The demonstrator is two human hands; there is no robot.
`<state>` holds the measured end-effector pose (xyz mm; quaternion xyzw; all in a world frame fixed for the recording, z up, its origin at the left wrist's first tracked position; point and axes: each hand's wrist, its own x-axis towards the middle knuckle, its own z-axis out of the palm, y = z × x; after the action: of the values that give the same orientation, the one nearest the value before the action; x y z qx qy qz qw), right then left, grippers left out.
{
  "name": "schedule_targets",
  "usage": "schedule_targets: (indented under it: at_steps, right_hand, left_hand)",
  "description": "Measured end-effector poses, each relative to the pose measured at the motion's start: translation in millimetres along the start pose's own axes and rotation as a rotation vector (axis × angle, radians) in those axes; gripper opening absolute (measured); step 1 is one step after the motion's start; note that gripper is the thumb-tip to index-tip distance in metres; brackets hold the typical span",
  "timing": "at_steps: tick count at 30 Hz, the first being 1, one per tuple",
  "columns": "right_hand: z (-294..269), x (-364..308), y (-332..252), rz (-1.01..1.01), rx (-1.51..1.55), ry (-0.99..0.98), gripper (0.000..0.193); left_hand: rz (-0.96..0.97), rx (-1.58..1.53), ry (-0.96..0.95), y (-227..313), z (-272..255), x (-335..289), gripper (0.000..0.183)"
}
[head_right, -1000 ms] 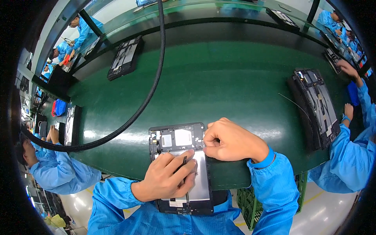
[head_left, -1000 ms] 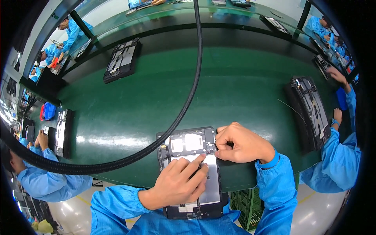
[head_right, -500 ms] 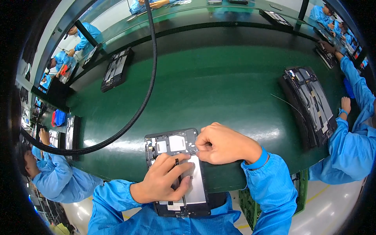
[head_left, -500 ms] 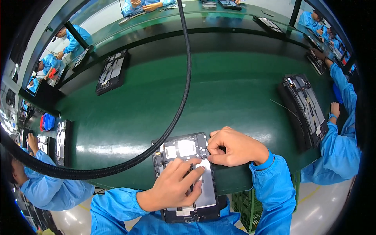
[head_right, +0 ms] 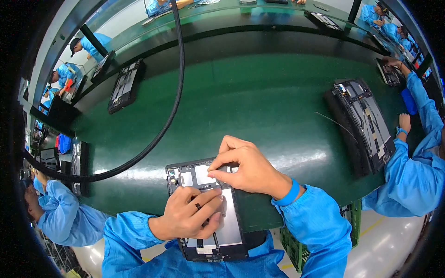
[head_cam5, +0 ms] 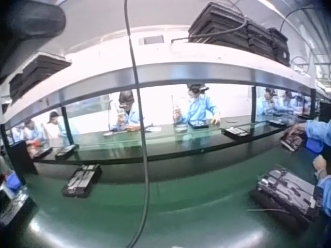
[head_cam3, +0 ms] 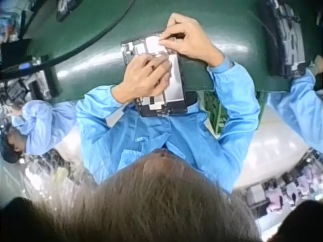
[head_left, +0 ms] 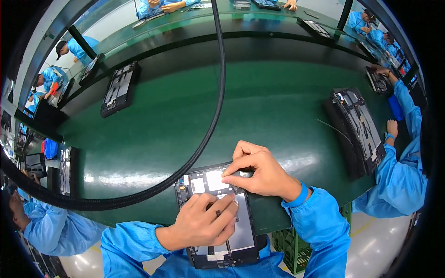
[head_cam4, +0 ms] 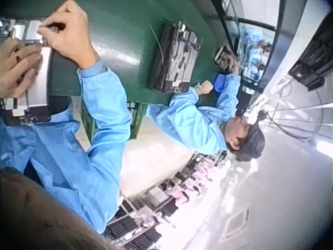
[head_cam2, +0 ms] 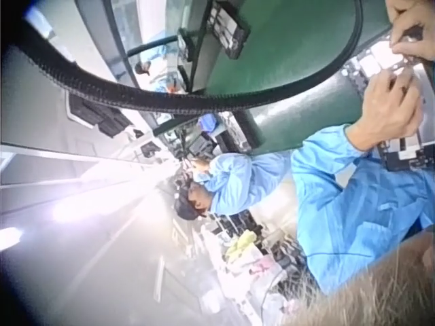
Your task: Assembling internal components of a mobile device on a manufacturing production line.
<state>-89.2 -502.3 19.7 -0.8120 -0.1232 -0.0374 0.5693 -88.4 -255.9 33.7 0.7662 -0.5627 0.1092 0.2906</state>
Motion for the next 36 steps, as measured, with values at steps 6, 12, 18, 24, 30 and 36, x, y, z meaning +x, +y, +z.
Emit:
schedule_targets:
  at_steps: [6,12,18,24,30,36]
  right_hand:
    - [3.4,3.3,6.0,0.009,-0.021,0.02,0.019]
    - [3.3,2.5,10.6,-0.016,-0.08,0.041,0.021]
    - [-11.4,3.8,2.5,0.066,-0.062,-0.037,0.02]
    - [-37.6,-2.0,-11.2,0.185,0.023,-0.271,0.048]
    - [-45.3,-5.4,-10.7,0.316,0.108,-0.364,0.08]
    - [-47.6,-5.5,-14.5,0.383,0.136,-0.349,0.087]
  left_hand:
    - [-0.015,0.056,-0.049,-7.3,5.7,0.3,0.038]
    - [-0.003,0.025,-0.101,-8.2,6.8,5.7,0.041]
    - [-0.058,-0.073,-0.07,-2.9,9.6,13.2,0.034]
    - [-0.012,-0.003,-0.104,0.3,7.7,17.9,0.029]
    - [-0.016,-0.007,-0.087,1.3,14.8,19.7,0.027]
    - [-0.05,-0.094,-0.018,-0.2,24.6,21.6,0.026]
